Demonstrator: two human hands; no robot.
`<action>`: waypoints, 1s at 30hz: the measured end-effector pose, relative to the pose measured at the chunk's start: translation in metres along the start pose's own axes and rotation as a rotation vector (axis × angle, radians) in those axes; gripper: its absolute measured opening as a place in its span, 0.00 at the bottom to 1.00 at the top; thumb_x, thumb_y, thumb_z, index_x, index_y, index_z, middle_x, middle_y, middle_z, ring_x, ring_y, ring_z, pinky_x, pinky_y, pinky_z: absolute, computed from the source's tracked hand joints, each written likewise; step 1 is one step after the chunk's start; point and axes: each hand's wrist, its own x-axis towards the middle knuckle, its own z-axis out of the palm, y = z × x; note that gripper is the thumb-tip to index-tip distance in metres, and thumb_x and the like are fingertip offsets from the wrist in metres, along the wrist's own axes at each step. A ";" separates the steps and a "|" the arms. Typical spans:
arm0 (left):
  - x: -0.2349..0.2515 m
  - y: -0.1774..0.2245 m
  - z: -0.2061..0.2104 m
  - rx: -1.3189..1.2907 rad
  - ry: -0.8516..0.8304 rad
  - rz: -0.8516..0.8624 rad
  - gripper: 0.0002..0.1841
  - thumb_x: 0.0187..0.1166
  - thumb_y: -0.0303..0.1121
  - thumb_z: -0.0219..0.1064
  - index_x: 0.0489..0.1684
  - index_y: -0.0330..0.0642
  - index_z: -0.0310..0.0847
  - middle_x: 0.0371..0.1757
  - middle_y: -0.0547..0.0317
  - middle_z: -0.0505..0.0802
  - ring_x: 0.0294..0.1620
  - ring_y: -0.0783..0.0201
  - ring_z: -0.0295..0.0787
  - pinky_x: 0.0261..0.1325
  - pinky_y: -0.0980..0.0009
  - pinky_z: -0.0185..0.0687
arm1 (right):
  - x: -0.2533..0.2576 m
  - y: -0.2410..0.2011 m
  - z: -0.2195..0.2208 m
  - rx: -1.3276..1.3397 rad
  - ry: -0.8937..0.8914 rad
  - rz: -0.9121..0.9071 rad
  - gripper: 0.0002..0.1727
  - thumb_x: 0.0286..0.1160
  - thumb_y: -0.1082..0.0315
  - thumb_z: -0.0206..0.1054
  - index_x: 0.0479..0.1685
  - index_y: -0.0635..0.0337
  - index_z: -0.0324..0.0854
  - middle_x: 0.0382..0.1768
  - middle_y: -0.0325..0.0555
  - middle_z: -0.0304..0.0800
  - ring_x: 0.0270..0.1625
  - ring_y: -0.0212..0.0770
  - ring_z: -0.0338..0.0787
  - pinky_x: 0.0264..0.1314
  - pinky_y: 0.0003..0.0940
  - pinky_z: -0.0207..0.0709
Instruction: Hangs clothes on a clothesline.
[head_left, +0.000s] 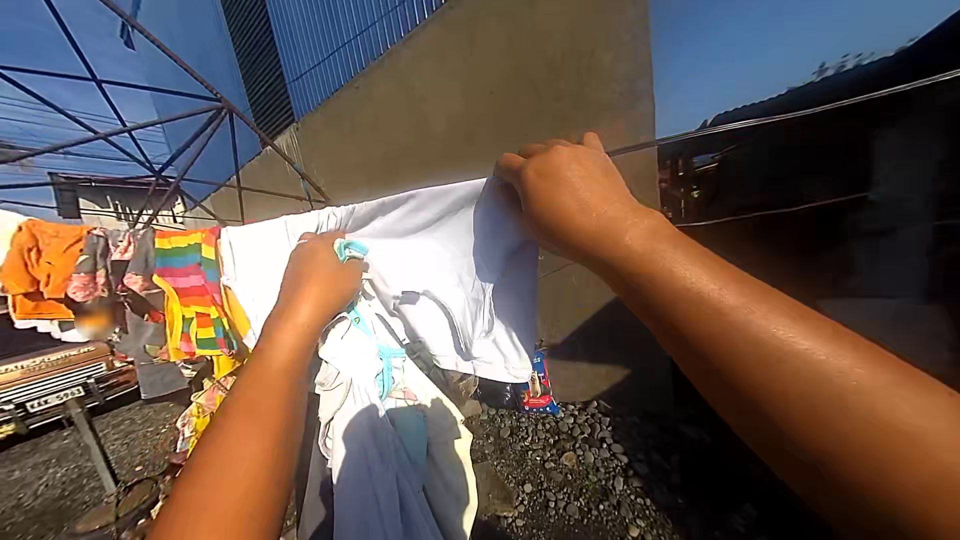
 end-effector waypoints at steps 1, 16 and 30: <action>0.000 -0.004 -0.004 0.048 0.056 -0.017 0.20 0.81 0.33 0.67 0.67 0.29 0.81 0.70 0.24 0.79 0.68 0.27 0.79 0.66 0.27 0.73 | 0.007 -0.014 0.007 -0.003 0.021 -0.045 0.12 0.84 0.68 0.57 0.55 0.61 0.84 0.49 0.59 0.88 0.57 0.62 0.88 0.56 0.62 0.72; -0.092 -0.023 -0.009 -0.787 0.022 0.210 0.20 0.94 0.41 0.45 0.37 0.51 0.84 0.23 0.72 0.88 0.20 0.76 0.82 0.27 0.80 0.82 | -0.065 -0.101 0.044 0.969 0.173 -0.099 0.07 0.79 0.69 0.65 0.48 0.57 0.86 0.37 0.40 0.86 0.36 0.32 0.88 0.35 0.29 0.84; -0.163 0.005 0.071 -1.012 -0.078 0.068 0.20 0.91 0.35 0.42 0.28 0.52 0.78 0.22 0.73 0.85 0.25 0.76 0.83 0.34 0.80 0.83 | -0.277 -0.002 0.102 1.589 -0.462 0.171 0.12 0.89 0.63 0.58 0.37 0.51 0.84 0.25 0.24 0.80 0.28 0.14 0.77 0.32 0.13 0.71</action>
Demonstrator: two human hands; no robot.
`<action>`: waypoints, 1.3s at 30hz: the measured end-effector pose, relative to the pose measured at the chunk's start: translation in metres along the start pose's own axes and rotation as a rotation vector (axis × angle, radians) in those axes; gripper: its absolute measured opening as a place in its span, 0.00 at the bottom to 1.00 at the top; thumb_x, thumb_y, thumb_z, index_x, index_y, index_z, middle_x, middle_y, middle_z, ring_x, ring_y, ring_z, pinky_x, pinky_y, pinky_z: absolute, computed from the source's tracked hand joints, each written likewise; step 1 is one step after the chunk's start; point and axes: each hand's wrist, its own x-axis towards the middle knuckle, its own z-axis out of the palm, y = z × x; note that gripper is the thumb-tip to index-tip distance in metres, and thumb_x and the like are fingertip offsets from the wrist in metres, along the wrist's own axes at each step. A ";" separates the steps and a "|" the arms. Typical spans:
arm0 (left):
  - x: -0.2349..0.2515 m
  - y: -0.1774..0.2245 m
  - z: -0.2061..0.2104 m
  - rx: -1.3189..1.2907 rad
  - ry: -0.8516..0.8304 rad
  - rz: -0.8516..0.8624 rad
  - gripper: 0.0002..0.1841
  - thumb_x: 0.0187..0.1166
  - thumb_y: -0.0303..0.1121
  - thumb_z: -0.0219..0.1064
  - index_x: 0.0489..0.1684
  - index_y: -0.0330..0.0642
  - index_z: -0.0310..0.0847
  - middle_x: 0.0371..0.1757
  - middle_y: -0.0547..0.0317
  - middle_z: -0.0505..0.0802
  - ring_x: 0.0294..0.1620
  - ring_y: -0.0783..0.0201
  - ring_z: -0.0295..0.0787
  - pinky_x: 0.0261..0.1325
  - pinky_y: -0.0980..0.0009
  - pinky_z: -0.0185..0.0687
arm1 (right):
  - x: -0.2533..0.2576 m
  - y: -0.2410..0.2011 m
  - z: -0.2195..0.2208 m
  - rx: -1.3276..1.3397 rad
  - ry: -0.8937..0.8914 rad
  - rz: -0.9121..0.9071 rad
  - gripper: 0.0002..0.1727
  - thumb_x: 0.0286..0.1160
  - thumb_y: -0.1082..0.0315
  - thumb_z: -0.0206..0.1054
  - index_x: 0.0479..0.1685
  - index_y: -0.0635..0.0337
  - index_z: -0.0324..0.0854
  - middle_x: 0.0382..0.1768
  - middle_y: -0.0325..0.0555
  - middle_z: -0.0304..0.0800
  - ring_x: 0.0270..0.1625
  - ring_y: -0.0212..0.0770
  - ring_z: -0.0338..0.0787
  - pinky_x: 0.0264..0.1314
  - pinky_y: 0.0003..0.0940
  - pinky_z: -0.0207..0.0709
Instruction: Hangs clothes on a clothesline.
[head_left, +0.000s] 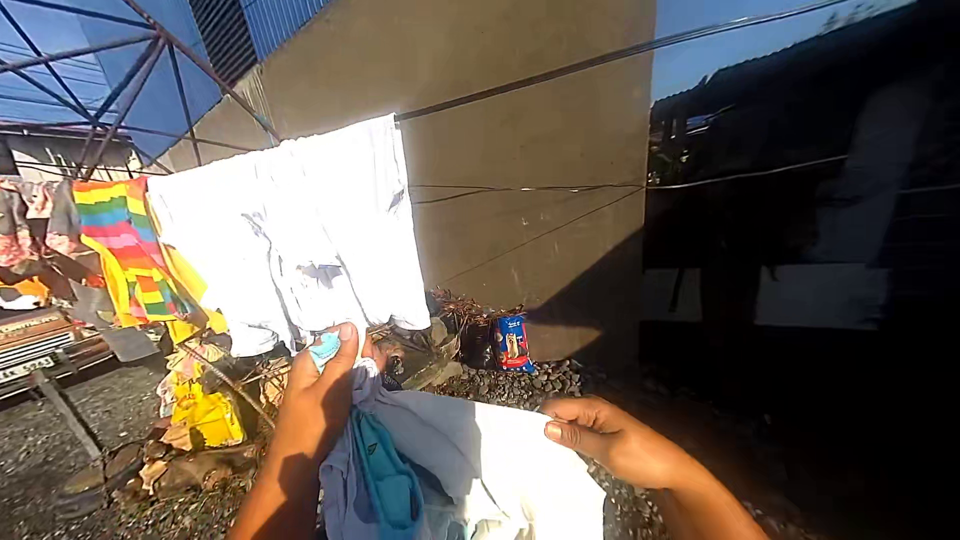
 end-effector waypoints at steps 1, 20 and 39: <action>-0.001 -0.003 0.005 0.002 0.015 -0.023 0.20 0.90 0.34 0.42 0.27 0.52 0.77 0.22 0.74 0.85 0.25 0.77 0.83 0.33 0.80 0.82 | -0.004 -0.006 -0.004 0.060 0.112 0.037 0.12 0.90 0.63 0.56 0.37 0.47 0.82 0.24 0.21 0.79 0.26 0.14 0.77 0.29 0.12 0.71; -0.026 -0.054 0.059 0.432 0.054 0.010 0.16 0.78 0.44 0.64 0.36 0.39 0.85 0.29 0.73 0.85 0.30 0.91 0.78 0.39 0.87 0.76 | -0.057 -0.072 -0.090 -0.215 0.280 -0.188 0.13 0.91 0.60 0.57 0.52 0.48 0.90 0.43 0.22 0.93 0.46 0.16 0.88 0.52 0.15 0.83; -0.166 -0.092 0.123 -0.058 -0.461 -0.381 0.07 0.63 0.27 0.74 0.37 0.38 0.90 0.32 0.69 0.93 0.33 0.82 0.88 0.43 0.81 0.85 | -0.059 -0.194 -0.084 -0.301 1.572 0.027 0.12 0.79 0.86 0.53 0.56 0.86 0.73 0.44 0.57 0.82 0.48 0.26 0.80 0.58 0.13 0.71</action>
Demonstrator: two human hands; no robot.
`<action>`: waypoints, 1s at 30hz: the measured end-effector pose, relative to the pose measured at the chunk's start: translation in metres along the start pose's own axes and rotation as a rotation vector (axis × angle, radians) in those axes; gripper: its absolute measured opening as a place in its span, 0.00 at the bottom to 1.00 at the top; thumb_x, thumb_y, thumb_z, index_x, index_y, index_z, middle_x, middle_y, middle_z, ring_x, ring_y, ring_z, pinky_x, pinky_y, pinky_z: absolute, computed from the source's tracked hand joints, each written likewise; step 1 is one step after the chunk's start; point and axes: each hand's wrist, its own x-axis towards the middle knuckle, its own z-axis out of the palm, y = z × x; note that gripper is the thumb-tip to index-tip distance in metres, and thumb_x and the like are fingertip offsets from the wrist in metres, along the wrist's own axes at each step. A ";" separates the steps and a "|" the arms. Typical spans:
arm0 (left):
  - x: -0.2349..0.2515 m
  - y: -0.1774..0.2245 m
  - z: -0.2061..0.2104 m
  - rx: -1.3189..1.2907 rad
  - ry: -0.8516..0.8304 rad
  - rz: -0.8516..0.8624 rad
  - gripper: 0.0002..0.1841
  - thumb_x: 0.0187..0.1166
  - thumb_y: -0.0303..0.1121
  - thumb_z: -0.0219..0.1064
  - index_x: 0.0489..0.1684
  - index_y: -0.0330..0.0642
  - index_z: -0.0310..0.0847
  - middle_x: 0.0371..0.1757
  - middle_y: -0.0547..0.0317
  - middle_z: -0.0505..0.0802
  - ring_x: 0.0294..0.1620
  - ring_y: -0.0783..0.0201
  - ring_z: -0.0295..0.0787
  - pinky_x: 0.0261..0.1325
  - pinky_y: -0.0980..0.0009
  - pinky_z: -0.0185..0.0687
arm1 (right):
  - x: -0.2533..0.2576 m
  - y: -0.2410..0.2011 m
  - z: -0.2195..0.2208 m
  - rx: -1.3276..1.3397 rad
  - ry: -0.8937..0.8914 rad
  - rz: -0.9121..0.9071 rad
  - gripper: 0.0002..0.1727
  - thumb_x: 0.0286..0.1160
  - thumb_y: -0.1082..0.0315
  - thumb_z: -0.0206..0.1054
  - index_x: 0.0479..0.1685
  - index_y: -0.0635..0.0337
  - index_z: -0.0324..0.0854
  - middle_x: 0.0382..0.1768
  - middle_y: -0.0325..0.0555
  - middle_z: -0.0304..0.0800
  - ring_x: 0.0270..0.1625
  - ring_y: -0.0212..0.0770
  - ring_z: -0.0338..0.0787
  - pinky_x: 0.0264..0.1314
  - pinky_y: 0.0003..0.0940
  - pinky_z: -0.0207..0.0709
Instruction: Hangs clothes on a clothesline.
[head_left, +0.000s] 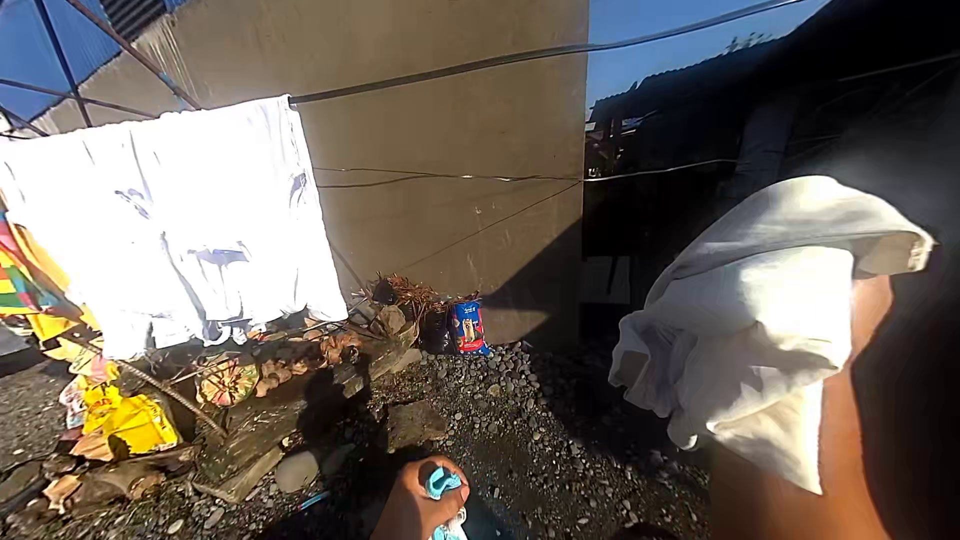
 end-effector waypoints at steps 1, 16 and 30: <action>-0.001 -0.001 0.002 -0.021 0.087 -0.112 0.07 0.65 0.28 0.74 0.37 0.38 0.90 0.32 0.69 0.93 0.33 0.81 0.88 0.43 0.80 0.86 | 0.020 0.041 -0.010 -0.015 -0.142 -0.239 0.12 0.83 0.80 0.55 0.53 0.84 0.75 0.41 0.52 0.84 0.45 0.24 0.81 0.54 0.13 0.73; 0.033 0.070 0.022 -0.014 0.329 0.142 0.17 0.75 0.47 0.71 0.44 0.40 0.88 0.35 0.70 0.92 0.36 0.82 0.88 0.45 0.81 0.86 | -0.184 0.171 0.031 -0.081 -1.469 0.229 0.31 0.55 0.59 0.86 0.60 0.61 0.83 0.48 0.44 0.93 0.52 0.32 0.92 0.61 0.36 0.85; 0.007 0.027 -0.093 -0.475 0.416 0.249 0.14 0.72 0.23 0.63 0.54 0.38 0.83 0.45 0.57 0.96 0.35 0.67 0.93 0.44 0.72 0.90 | -0.144 0.137 0.089 0.009 -1.524 0.371 0.08 0.86 0.63 0.62 0.49 0.56 0.84 0.42 0.32 0.86 0.43 0.22 0.82 0.49 0.22 0.75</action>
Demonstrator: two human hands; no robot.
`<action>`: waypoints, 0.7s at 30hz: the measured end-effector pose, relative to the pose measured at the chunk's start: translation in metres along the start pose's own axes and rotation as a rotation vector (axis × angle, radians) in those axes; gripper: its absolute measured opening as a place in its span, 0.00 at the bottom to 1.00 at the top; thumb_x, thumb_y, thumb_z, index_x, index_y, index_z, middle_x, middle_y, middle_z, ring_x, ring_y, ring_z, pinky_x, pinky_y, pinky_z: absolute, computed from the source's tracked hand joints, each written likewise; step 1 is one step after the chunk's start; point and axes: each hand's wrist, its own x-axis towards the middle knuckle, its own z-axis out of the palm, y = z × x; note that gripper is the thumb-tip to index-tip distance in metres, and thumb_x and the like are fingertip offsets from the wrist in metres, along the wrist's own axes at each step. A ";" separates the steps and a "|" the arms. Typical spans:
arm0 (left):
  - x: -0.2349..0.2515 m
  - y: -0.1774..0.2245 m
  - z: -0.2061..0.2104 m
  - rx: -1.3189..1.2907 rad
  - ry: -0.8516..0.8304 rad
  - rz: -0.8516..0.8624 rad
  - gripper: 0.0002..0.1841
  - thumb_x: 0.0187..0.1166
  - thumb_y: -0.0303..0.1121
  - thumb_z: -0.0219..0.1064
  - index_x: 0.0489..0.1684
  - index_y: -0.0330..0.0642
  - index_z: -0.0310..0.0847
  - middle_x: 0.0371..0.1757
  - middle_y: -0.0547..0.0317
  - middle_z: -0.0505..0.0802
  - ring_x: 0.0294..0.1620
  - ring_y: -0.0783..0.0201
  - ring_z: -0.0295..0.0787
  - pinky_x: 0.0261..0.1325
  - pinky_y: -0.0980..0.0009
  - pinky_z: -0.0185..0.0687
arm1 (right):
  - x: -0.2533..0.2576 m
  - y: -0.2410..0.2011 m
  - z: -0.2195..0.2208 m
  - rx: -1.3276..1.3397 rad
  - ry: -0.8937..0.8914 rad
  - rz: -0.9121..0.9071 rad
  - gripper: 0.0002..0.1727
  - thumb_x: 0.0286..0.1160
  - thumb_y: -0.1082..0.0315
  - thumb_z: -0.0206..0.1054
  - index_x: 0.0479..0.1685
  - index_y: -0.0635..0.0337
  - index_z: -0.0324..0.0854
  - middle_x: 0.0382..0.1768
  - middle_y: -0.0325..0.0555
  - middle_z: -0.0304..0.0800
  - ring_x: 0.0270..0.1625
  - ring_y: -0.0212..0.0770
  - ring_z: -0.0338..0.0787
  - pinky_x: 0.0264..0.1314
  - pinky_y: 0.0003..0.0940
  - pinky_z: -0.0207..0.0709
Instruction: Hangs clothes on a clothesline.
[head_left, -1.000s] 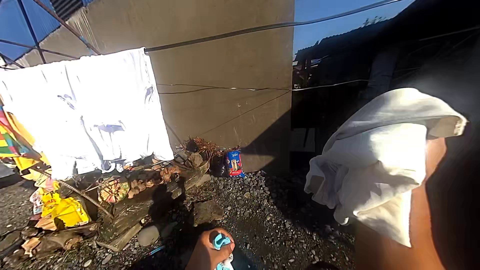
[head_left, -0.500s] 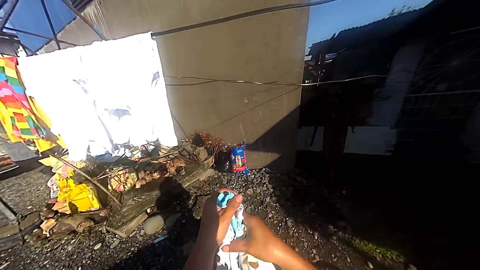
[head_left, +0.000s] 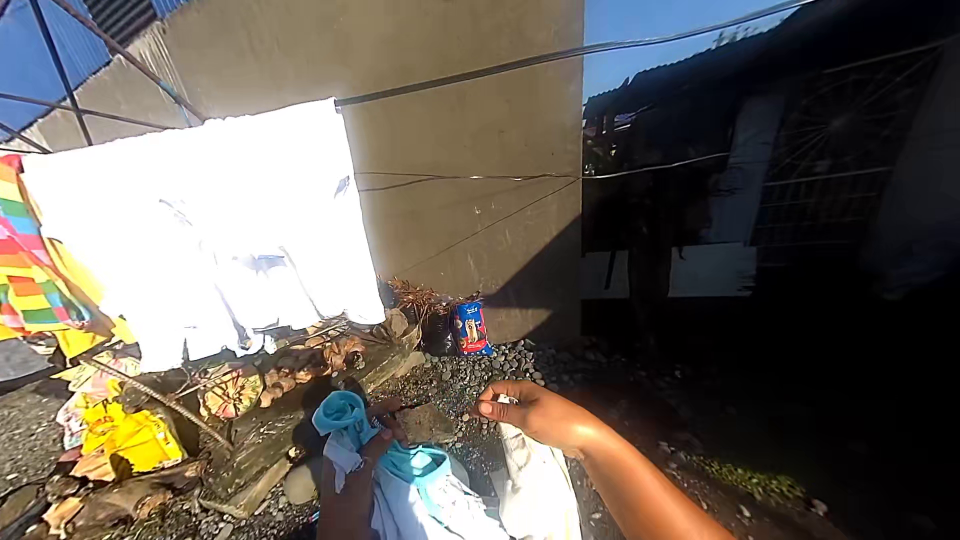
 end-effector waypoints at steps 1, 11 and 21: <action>0.004 0.008 -0.012 -0.015 -0.101 0.006 0.13 0.71 0.26 0.67 0.51 0.44 0.88 0.46 0.58 0.97 0.32 0.69 0.91 0.41 0.74 0.89 | 0.000 -0.008 -0.004 0.038 0.067 0.010 0.13 0.91 0.62 0.56 0.41 0.53 0.85 0.35 0.28 0.86 0.34 0.19 0.79 0.40 0.19 0.73; -0.007 0.028 0.037 0.666 -0.241 0.004 0.20 0.57 0.23 0.70 0.52 0.32 0.88 0.42 0.59 0.96 0.45 0.80 0.92 0.53 0.78 0.87 | 0.017 -0.066 0.041 -0.401 0.251 -0.045 0.24 0.95 0.56 0.48 0.36 0.58 0.85 0.26 0.34 0.78 0.29 0.26 0.76 0.37 0.28 0.70; 0.059 0.108 -0.019 0.895 0.012 -0.033 0.12 0.76 0.25 0.64 0.54 0.31 0.83 0.47 0.54 0.89 0.48 0.73 0.85 0.57 0.66 0.81 | -0.001 -0.051 -0.015 -0.737 0.016 0.082 0.14 0.76 0.64 0.74 0.52 0.66 0.86 0.39 0.53 0.89 0.41 0.45 0.87 0.51 0.49 0.78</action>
